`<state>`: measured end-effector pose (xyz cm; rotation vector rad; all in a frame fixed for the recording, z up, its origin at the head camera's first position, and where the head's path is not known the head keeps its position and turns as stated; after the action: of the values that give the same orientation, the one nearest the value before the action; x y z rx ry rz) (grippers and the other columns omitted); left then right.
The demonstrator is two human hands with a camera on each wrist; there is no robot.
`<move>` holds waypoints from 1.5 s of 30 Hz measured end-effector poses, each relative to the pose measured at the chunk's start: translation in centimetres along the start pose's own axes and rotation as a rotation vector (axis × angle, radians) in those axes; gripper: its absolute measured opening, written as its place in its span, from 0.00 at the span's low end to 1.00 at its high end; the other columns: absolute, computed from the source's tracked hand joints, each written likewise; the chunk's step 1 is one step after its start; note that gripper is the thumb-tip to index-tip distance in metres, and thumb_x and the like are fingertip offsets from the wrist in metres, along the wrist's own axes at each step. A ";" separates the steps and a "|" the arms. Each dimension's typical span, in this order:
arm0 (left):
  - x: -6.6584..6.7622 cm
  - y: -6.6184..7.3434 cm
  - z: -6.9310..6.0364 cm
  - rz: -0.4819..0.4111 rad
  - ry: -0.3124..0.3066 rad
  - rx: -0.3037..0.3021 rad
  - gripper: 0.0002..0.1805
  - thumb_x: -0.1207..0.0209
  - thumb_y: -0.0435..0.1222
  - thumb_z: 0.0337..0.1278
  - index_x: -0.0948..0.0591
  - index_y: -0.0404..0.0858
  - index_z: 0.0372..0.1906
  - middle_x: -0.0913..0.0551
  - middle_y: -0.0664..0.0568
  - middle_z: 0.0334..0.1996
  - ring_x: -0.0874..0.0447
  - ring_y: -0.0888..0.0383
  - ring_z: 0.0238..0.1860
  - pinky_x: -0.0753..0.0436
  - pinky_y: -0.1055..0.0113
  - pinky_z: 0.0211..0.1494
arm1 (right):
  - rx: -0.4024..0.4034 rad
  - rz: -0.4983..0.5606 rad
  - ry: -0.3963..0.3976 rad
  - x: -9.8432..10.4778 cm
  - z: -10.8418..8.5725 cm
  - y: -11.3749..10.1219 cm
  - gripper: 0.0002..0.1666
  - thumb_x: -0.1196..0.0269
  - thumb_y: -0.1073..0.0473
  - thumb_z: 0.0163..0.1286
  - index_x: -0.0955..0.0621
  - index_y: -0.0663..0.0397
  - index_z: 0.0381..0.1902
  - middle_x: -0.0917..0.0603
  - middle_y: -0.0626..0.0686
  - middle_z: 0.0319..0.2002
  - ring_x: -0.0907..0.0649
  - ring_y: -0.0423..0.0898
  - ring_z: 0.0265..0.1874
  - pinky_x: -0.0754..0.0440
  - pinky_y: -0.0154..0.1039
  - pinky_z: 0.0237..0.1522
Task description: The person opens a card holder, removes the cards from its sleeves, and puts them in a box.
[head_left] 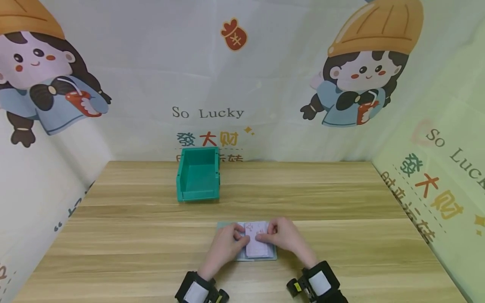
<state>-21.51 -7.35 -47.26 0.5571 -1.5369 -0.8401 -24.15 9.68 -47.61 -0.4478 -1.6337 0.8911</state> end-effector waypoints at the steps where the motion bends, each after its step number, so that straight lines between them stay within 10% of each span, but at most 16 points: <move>1: 0.1 0.0 0.1 0.002 0.000 0.004 0.14 0.33 0.35 0.58 0.18 0.29 0.44 0.17 0.50 0.26 0.26 0.62 0.28 0.28 0.71 0.31 | 0.001 -0.002 -0.007 0.0 0.1 0.0 0.22 0.25 0.53 0.59 0.26 0.54 0.17 0.29 0.42 0.17 0.32 0.37 0.17 0.40 0.28 0.20; 45: 0.4 -0.7 1.4 -0.049 -0.049 0.136 0.14 0.34 0.35 0.59 0.17 0.31 0.48 0.14 0.48 0.30 0.23 0.59 0.31 0.30 0.68 0.33 | -0.033 -0.001 0.008 -0.4 -0.3 -0.1 0.20 0.26 0.54 0.60 0.25 0.53 0.20 0.31 0.43 0.16 0.32 0.38 0.17 0.41 0.29 0.19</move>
<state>-23.04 -7.82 -47.54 0.6800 -1.6396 -0.7954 -23.71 9.44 -47.80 -0.4725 -1.6438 0.8613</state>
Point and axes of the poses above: each hand's wrist, its own z-axis towards the middle knuckle, its own x-axis out of the back of the hand, y = z × x, the point moved 6 cm from there along z, towards the middle knuckle
